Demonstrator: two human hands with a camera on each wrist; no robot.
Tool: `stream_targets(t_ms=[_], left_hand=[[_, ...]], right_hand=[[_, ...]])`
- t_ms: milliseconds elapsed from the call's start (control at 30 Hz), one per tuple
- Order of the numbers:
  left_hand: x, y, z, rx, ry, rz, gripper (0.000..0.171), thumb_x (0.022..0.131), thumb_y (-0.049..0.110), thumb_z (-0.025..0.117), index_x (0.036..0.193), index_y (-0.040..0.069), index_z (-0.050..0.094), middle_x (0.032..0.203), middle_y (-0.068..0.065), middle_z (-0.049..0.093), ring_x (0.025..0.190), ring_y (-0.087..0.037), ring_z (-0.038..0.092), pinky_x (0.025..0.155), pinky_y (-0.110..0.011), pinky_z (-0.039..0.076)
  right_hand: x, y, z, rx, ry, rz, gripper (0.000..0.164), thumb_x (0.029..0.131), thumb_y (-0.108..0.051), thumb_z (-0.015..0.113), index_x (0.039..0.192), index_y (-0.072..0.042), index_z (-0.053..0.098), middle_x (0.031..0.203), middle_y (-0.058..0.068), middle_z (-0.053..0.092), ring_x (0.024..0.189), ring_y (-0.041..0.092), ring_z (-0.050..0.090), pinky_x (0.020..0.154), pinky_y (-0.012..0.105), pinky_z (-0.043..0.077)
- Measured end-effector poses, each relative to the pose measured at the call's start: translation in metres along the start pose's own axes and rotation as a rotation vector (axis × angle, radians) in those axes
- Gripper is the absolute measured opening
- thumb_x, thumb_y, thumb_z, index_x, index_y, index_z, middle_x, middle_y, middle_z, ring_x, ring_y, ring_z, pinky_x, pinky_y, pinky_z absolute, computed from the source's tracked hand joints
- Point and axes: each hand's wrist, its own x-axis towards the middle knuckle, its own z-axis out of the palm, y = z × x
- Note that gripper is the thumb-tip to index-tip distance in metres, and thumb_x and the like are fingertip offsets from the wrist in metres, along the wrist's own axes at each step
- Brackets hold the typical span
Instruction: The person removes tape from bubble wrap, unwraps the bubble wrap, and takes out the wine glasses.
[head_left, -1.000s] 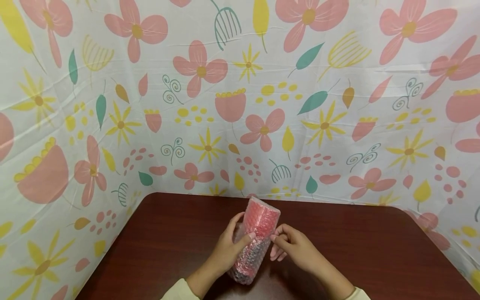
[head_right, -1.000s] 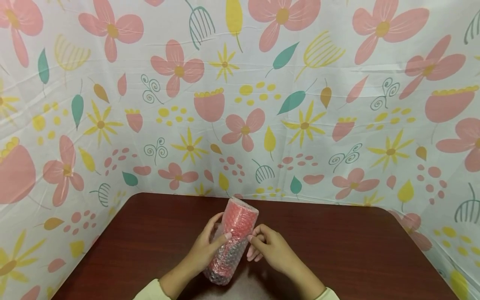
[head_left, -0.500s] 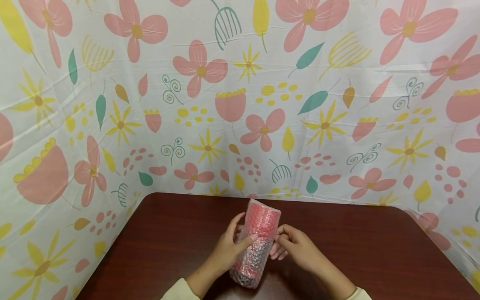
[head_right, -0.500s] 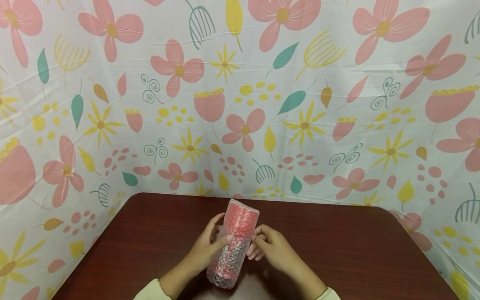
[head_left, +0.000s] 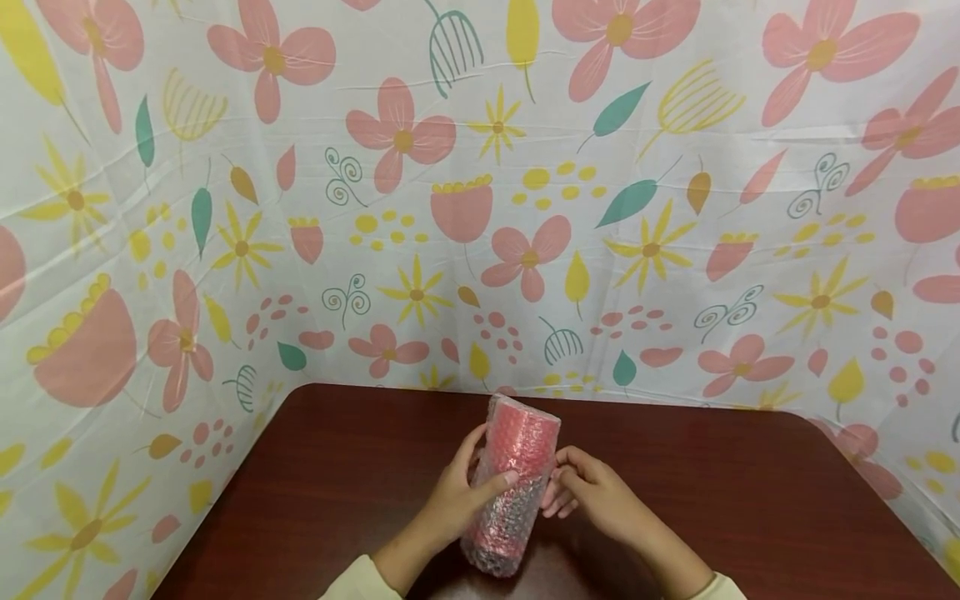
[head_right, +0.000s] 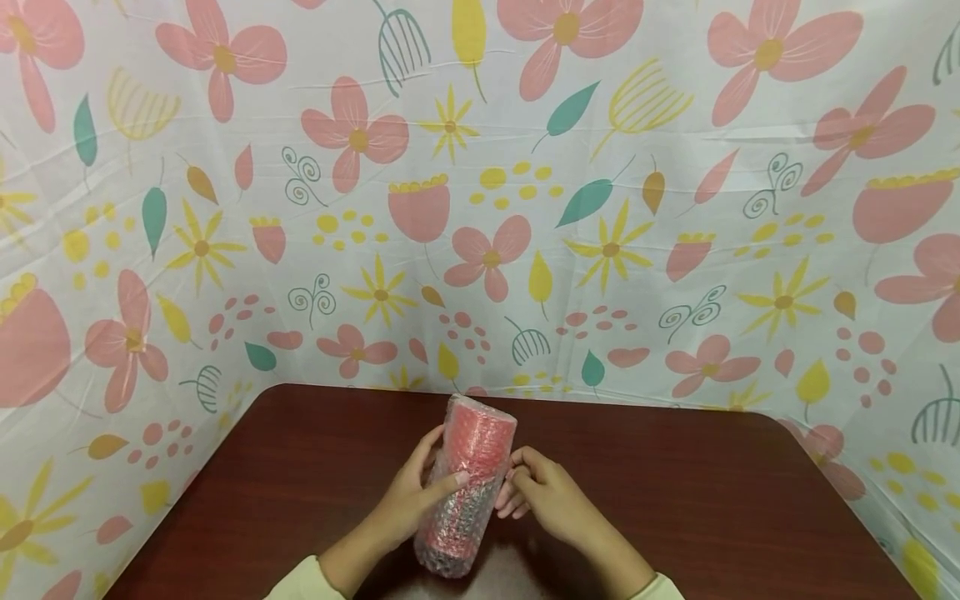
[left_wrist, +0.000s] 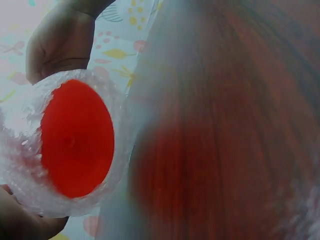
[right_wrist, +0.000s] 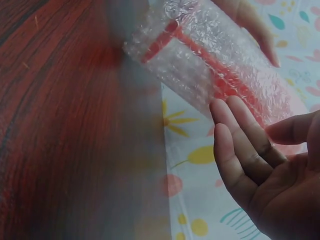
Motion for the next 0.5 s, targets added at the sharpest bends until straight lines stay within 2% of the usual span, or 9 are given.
stream_targets(t_ms=[200, 333, 500], left_hand=[[0.0002, 0.0022, -0.0004, -0.002, 0.033, -0.002, 0.079, 0.092, 0.038, 0.072, 0.157, 0.027, 0.029, 0.136, -0.016, 0.057, 0.109, -0.023, 0.064, 0.086, -0.036, 0.057], [0.0004, 0.0034, -0.0017, 0.006, 0.051, 0.002, 0.077, 0.091, 0.037, 0.073, 0.156, 0.028, 0.031, 0.134, -0.015, 0.057, 0.108, -0.023, 0.064, 0.084, -0.036, 0.057], [0.0012, 0.0029, -0.0027, 0.003, 0.06, 0.003, 0.076, 0.091, 0.037, 0.073, 0.155, 0.028, 0.031, 0.137, -0.015, 0.057, 0.108, -0.023, 0.065, 0.084, -0.035, 0.057]], right_hand=[[-0.0003, 0.0021, -0.0004, -0.039, 0.001, 0.031, 0.028, 0.109, -0.019, 0.042, 0.12, 0.006, 0.047, 0.1, 0.023, 0.071, 0.087, 0.033, 0.075, 0.069, 0.04, 0.061], [0.0002, 0.0021, -0.0007, -0.054, 0.007, 0.041, 0.027, 0.109, -0.022, 0.045, 0.117, 0.004, 0.049, 0.104, 0.022, 0.072, 0.091, 0.034, 0.075, 0.069, 0.038, 0.06], [0.0002, -0.0002, -0.0009, -0.083, 0.034, 0.043, 0.024, 0.108, -0.022, 0.048, 0.113, 0.001, 0.053, 0.089, 0.017, 0.071, 0.082, 0.029, 0.074, 0.069, 0.037, 0.06]])
